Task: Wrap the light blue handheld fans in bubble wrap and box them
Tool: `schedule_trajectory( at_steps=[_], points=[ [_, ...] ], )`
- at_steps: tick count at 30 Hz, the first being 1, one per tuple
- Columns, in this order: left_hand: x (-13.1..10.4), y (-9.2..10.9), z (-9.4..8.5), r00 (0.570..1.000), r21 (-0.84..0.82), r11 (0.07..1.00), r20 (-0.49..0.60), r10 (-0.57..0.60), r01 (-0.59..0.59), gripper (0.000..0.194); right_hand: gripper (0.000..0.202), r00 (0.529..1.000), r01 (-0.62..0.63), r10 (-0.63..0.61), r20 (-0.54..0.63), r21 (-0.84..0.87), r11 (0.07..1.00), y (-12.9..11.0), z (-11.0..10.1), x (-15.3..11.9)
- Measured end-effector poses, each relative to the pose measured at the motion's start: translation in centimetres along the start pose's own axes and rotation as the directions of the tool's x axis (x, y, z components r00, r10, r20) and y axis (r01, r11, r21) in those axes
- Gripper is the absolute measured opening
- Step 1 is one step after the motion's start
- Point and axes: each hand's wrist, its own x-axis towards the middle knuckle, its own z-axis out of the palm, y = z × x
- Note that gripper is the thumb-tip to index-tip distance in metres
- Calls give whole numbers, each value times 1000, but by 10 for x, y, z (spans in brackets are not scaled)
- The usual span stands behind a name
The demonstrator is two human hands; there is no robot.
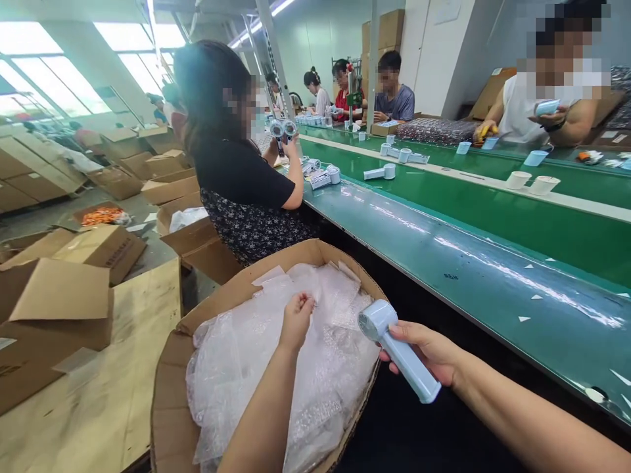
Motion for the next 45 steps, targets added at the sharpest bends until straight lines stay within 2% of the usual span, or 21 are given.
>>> schedule_trajectory(
  at_steps=[3, 6, 9, 11, 13, 16, 19, 20, 22, 25, 29, 32, 34, 36, 38, 40, 42, 43, 44, 45],
  points=[
    [-6, 8, -13, 995, -86, 996, 98, 8, 1, 56, 20, 998, -1, 10, -68, 134, 991, -7, 2, 3],
    [3, 2, -39, 990, -12, 999, 133, -50, 52, 46, 18, 989, -5, 33, -147, 188, 982, -9, 0, 0],
    [17, -8, -59, 996, 137, 987, 18, -87, 83, 23, 20, 980, -17, 53, -193, 184, 983, -6, -7, -5],
    [20, -11, -54, 994, 222, 972, -89, -61, 80, 14, 22, 976, -28, 68, -208, 187, 982, -3, -11, -6],
    [17, -11, -29, 988, 281, 957, -149, -30, 71, 11, 23, 972, -30, 77, -221, 208, 978, 1, -13, -4],
    [2, -14, 37, 991, 346, 936, -133, -23, 69, 17, 20, 966, 0, 58, -253, 224, 975, 8, -10, 2],
    [-12, -25, 98, 989, 405, 907, -132, -68, 116, 35, 15, 969, 56, -2, -249, 211, 976, 14, -8, 7],
    [-14, -30, 110, 985, 418, 896, -143, -97, 149, 37, 15, 972, 70, -20, -235, 207, 976, 16, -9, 6],
    [-15, -39, 121, 975, 426, 880, -154, -160, 212, 33, 17, 977, 82, -41, -208, 196, 977, 18, -17, 1],
    [-10, -46, 111, 974, 406, 885, -96, -206, 227, 18, 26, 982, 88, -52, -179, 196, 977, 19, -35, -11],
    [-18, -34, 87, 987, 322, 942, 94, -132, 95, 14, 34, 997, 51, -40, -59, 191, 980, 22, -52, -18],
    [-43, -12, 77, 972, 228, 973, 232, -31, -23, 19, 43, 990, -22, 3, 138, 138, 990, 29, -48, -13],
    [-65, 5, 72, 950, 182, 979, 310, 32, -92, 18, 53, 962, -52, 25, 272, 91, 995, 32, -41, -6],
    [-83, 19, 69, 919, 93, 988, 387, 81, -126, 16, 58, 935, -66, 45, 351, 48, 997, 33, -37, 0],
    [-95, 28, 67, 876, -46, 997, 475, 79, -65, 16, 51, 935, -80, 66, 349, 25, 996, 32, -37, 4],
    [-99, 32, 67, 837, -164, 980, 547, -6, 114, 20, 41, 953, -80, 73, 293, 11, 997, 32, -42, 3],
    [-99, 33, 70, 840, -218, 939, 531, -115, 266, 24, 36, 971, -64, 67, 229, -20, 998, 34, -48, -3],
    [-99, 34, 73, 872, -243, 929, 470, -138, 278, 26, 37, 977, -57, 66, 200, -49, 997, 36, -50, -7],
    [-100, 36, 76, 917, -252, 941, 383, -116, 224, 27, 39, 983, -52, 64, 171, -77, 996, 38, -52, -11],
    [-102, 39, 79, 956, -233, 968, 292, -23, 95, 26, 41, 988, -46, 59, 141, -96, 994, 41, -53, -15]
  ],
)
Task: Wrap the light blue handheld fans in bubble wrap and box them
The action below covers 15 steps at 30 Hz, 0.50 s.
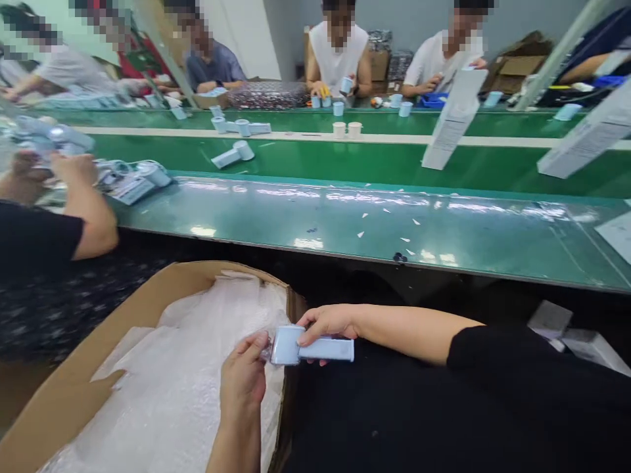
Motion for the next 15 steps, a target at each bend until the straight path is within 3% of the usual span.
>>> schedule_trajectory(
  at_steps=[1, 2, 3, 4, 5, 6, 7, 8, 9, 10, 12, 13, 15],
  points=[
    [-2, 3, 4, 983, 101, 979, -30, 181, -177, 23, 41, 999, 9, -9, -33, -5, 1000, 3, 0, -3],
    [-5, 5, 8, 920, 219, 898, -3, 393, -382, 18, 40, 998, 29, -29, -63, 2, 1000, 5, 1, -6],
    [-9, 8, 11, 803, 326, 747, 69, 592, -579, 14, 37, 993, 64, -62, -101, 17, 998, 6, 2, -10],
    [-12, 11, 14, 647, 403, 550, 158, 746, -732, 11, 35, 983, 111, -105, -149, 30, 993, 8, 4, -13],
    [-15, 12, 16, 488, 450, 352, 233, 841, -821, 11, 33, 967, 160, -149, -206, 34, 987, 9, 6, -17],
    [-17, 12, 18, 357, 486, 189, 281, 891, -853, 12, 32, 943, 206, -192, -273, 22, 978, 9, 7, -22],
    [-19, 11, 19, 278, 526, 83, 303, 912, -846, 13, 31, 908, 247, -235, -347, -10, 969, 10, 9, -26],
    [-19, 8, 21, 252, 571, 32, 310, 917, -820, 13, 32, 864, 279, -276, -422, -54, 959, 11, 10, -31],
    [-18, 5, 23, 268, 614, 31, 299, 916, -789, 13, 32, 813, 300, -311, -492, -105, 948, 12, 11, -34],
    [-17, 1, 26, 324, 651, 74, 272, 906, -755, 12, 32, 763, 311, -344, -548, -155, 938, 14, 12, -37],
    [-13, -7, 34, 489, 692, 237, 190, 851, -682, 13, 35, 678, 323, -385, -625, -218, 921, 17, 12, -41],
    [-11, -10, 38, 576, 690, 331, 151, 804, -643, 14, 37, 659, 328, -387, -645, -217, 919, 18, 11, -42],
    [-10, -13, 45, 712, 660, 481, 119, 692, -578, 16, 38, 673, 345, -362, -645, -159, 925, 18, 9, -43]
  ],
)
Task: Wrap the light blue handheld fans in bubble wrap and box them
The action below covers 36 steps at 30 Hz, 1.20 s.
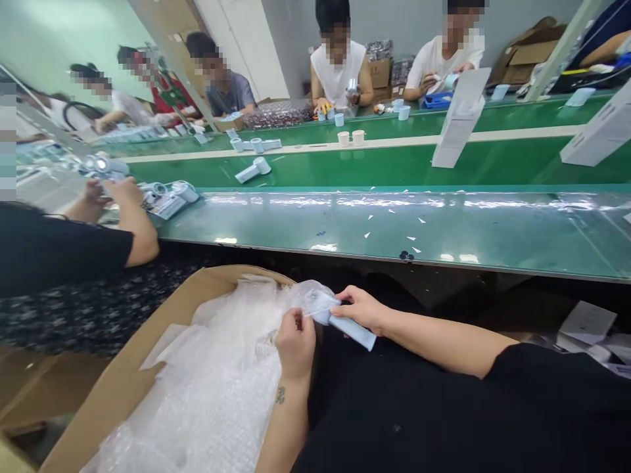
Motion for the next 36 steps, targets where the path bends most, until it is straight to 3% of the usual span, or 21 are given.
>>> schedule_trajectory(
  at_steps=[4, 9, 11, 14, 16, 19, 21, 23, 26, 28, 30, 32, 34, 36],
  points=[
    [-2, 17, -3, 992, -52, 996, 99, -73, 79, 16, 34, 996, -61, 51, 75, 127, 990, -6, -7, -3],
    [-8, 42, -13, 989, -116, 987, 85, 120, -110, 16, 35, 984, -107, 78, 159, 183, 977, -13, -20, -12],
    [-14, 50, -10, 970, -166, 973, 156, 187, -161, 17, 30, 982, -133, 98, 161, 223, 966, -13, -27, -16],
    [-25, 60, -1, 910, -276, 952, 348, 227, -132, 15, 18, 983, -182, 170, 66, 266, 947, -6, -37, -22],
    [-26, 68, 3, 875, -343, 939, 450, 179, -15, 12, 11, 973, -230, 229, 34, 260, 938, 2, -45, -26],
    [-18, 82, 6, 824, -387, 902, 562, 67, 190, 11, 9, 972, -233, 234, -16, 51, 971, 13, -60, -36],
    [-11, 93, 8, 768, -381, 892, 637, 63, 243, 10, 15, 979, -194, 184, -89, -133, 972, 14, -76, -46],
    [-6, 104, 12, 686, -366, 898, 720, 107, 245, 9, 20, 982, -147, 114, -153, -227, 963, 10, -96, -59],
    [-1, 119, 21, 562, -364, 894, 810, 166, 261, 11, 19, 969, 42, -158, -187, -507, 861, 0, -125, -84],
    [4, 131, 28, 540, -388, 881, 819, 194, 272, 14, 14, 955, 94, -255, -150, -663, 742, -5, -138, -98],
    [9, 143, 36, 529, -396, 887, 818, 223, 238, 16, 11, 985, 16, -124, -121, -649, 761, -7, -147, -108],
    [15, 155, 42, 470, -400, 905, 833, 293, 145, 14, 9, 993, -57, -12, -114, -581, 812, -9, -153, -115],
    [21, 167, 45, 414, -435, 899, 828, 379, 47, 14, 9, 971, -7, -140, -193, -611, 791, -13, -158, -121],
    [28, 177, 48, 414, -474, 880, 797, 439, -21, 15, 9, 920, 62, -300, -252, -664, 746, -18, -161, -126]
  ],
)
